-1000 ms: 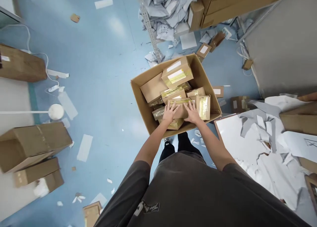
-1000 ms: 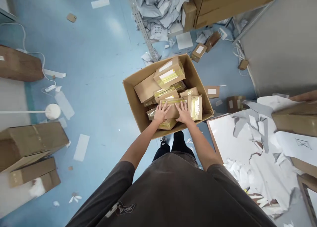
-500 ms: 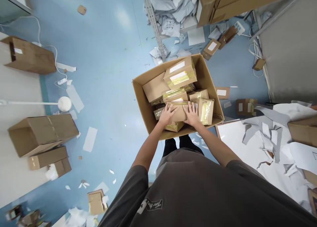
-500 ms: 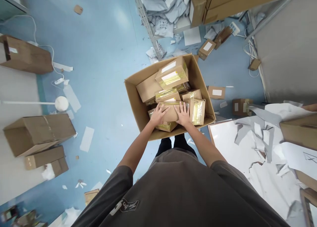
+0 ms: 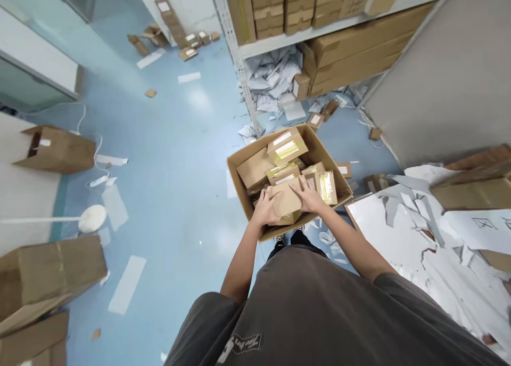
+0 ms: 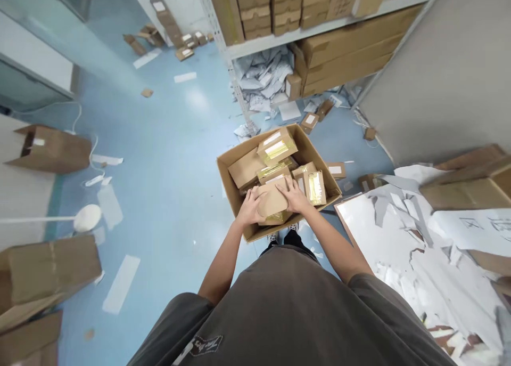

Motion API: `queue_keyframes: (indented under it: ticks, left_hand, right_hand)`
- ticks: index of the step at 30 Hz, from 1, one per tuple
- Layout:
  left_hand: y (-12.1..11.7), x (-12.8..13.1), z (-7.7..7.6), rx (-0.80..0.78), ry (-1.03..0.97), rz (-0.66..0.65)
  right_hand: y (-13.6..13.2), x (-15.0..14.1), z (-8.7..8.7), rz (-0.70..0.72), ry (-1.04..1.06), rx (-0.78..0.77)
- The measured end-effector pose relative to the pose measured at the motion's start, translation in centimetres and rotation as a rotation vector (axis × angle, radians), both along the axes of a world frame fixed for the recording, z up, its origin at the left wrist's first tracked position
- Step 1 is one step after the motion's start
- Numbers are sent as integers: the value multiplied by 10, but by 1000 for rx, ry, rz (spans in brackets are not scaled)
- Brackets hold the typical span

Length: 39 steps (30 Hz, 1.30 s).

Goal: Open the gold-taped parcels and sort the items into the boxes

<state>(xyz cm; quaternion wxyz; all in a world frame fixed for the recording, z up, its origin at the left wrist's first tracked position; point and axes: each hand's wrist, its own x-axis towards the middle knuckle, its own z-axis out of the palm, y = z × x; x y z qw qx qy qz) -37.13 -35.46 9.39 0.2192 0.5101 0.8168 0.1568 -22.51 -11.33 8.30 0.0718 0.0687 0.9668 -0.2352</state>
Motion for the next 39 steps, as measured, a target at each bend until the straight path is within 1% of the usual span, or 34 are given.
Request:
queue_keyframes:
  ticks: [2,4,6,9,11,13,15,17,20,23,26,29,31,34,36,39]
  left_hand:
    - [5,3,13,46,5,-58]
    - [15,8,24,98,18,-141]
    - [32,16,32,137,27,-238]
    - [69,40,40,167,18,-394]
    - [99,64,45,172,4,-506]
    - [129,95,49,162,-7,-631]
    - [160,132,52,148,-13,-751]
    - [189,175,52,139,-16,-860]
    - [231,249,46,118,-27,-1008]
    - [273,328,33,73,-36,-1145]
    - [313,401,13,17,-25,-1254]
    - [344,456,-14,-74,-1,-1304]
    - [355,479,-34,-170,15,-1272]
    - [355,495,-58,-296,12,-1160]
    - [346,496,-67,-314,-10,-1083]
    - [326,490,-72,-282,-54,-910]
  right_hand:
    - [-4,20,19,-78,23,31]
    - [-7,45,33,-171,40,59]
    - [-7,74,43,-275,48,84]
    - [-6,128,56,-439,38,116]
    - [-7,170,62,-557,36,136]
    - [-10,214,67,-680,41,154]
    - [-14,261,68,-799,44,165]
    - [-17,309,65,-914,45,168]
    - [-19,385,55,-1069,41,173]
    - [-16,460,37,-1204,21,166]
    - [-8,520,12,-1327,-8,128]
    - [5,558,-21,-1413,-61,40]
    - [13,573,-43,-1441,-118,-69]
    - [19,586,-70,-1427,-139,-222]
    - [19,591,-81,-1416,-89,-251]
    - [15,595,-91,-1427,-20,-248]
